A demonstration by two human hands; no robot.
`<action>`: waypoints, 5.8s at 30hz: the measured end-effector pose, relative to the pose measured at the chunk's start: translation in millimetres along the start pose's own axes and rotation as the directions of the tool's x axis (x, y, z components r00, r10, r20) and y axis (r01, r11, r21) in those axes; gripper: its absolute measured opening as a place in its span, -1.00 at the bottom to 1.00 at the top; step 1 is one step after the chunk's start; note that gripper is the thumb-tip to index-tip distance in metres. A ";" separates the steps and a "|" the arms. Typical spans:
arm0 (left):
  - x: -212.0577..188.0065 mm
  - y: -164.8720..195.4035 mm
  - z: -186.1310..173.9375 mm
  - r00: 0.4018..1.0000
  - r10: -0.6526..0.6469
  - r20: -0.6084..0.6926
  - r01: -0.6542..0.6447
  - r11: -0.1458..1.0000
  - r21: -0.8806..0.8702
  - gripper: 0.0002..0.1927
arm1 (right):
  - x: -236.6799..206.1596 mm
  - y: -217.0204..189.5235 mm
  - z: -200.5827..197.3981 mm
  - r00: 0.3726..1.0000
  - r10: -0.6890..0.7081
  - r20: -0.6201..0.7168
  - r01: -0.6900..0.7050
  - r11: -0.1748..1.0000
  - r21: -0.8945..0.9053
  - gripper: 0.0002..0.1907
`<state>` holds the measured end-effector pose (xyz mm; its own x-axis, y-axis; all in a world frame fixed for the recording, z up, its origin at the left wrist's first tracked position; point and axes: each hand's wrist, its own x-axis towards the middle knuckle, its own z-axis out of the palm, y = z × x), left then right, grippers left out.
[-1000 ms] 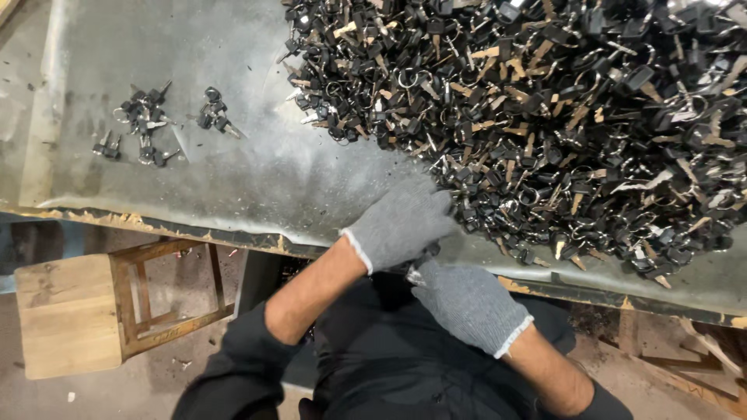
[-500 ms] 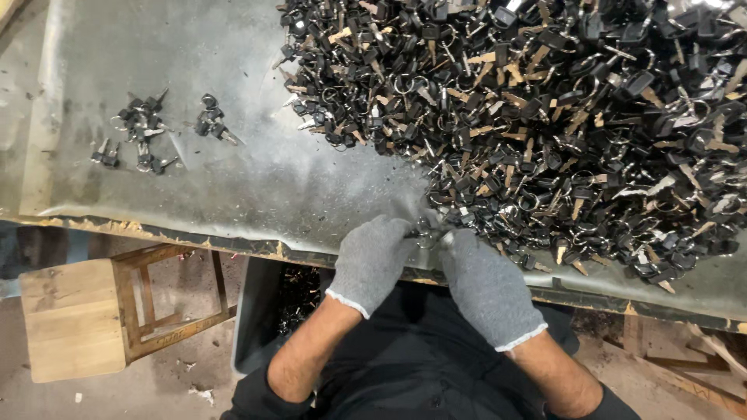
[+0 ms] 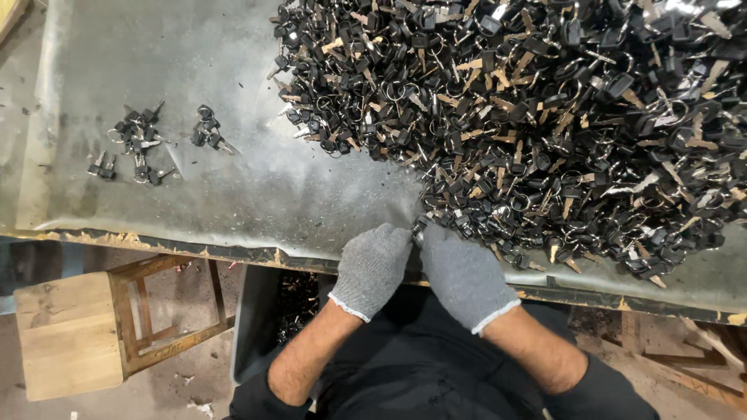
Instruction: The person, wearing gloves, picks keys one at a time from a large pile on the workbench, briefly handles each key, and drops it into a bin below the table. Sorted keys accumulate in a small pile on the left side of the bench as the person works through the pile.
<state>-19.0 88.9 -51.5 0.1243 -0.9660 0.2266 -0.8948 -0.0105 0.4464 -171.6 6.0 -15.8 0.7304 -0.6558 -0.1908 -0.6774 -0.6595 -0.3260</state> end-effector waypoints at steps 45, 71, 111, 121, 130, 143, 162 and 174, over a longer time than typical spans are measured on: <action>0.2 40.4 -6.3 0.991 -0.068 -0.115 0.067 0.998 -0.010 -0.88 | -18.1 3.5 -48.0 0.996 -0.061 -0.064 0.059 0.998 -0.025 -0.82; 47.1 60.1 -22.4 0.961 -0.043 -0.273 0.019 0.996 -0.091 -0.63 | -40.5 24.1 -27.5 0.995 -0.081 -0.062 0.086 0.993 0.081 -0.65; 33.7 33.1 -29.6 0.966 -0.146 0.212 0.164 0.984 -0.072 -0.82 | -14.7 13.1 -23.0 0.994 -0.088 -0.061 0.058 0.921 -0.386 -0.84; 26.3 33.9 -24.2 0.971 -0.227 0.074 0.238 0.938 -0.250 -0.72 | -4.3 40.1 -46.5 0.954 0.089 0.288 -0.174 0.943 0.285 -0.64; 14.1 32.0 -6.8 0.996 -0.041 0.074 0.040 0.999 0.022 -0.96 | -15.2 11.2 -35.2 0.994 -0.032 -0.108 0.022 0.996 -0.087 -0.90; 12.2 31.2 -3.7 0.998 0.056 -0.032 -0.056 0.998 0.010 -0.79 | -10.1 21.4 -27.3 1.000 -0.023 0.008 0.022 0.996 0.090 -0.76; 10.7 34.7 -7.4 0.999 0.018 -0.036 -0.019 1.000 -0.016 -0.92 | -3.9 20.2 -55.4 0.941 0.111 0.319 -0.165 0.975 0.147 -0.65; 12.6 33.3 -6.4 1.000 -0.004 -0.007 0.004 1.000 -0.002 -0.76 | -24.6 1.7 -27.0 0.979 -0.063 -0.195 0.032 0.987 -0.154 -0.86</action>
<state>-44.5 78.0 -28.3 0.1308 -0.9642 0.2305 -0.8934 -0.0138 0.4491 -193.1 11.1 13.4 0.7402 -0.6722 0.0141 -0.6587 -0.7293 -0.1851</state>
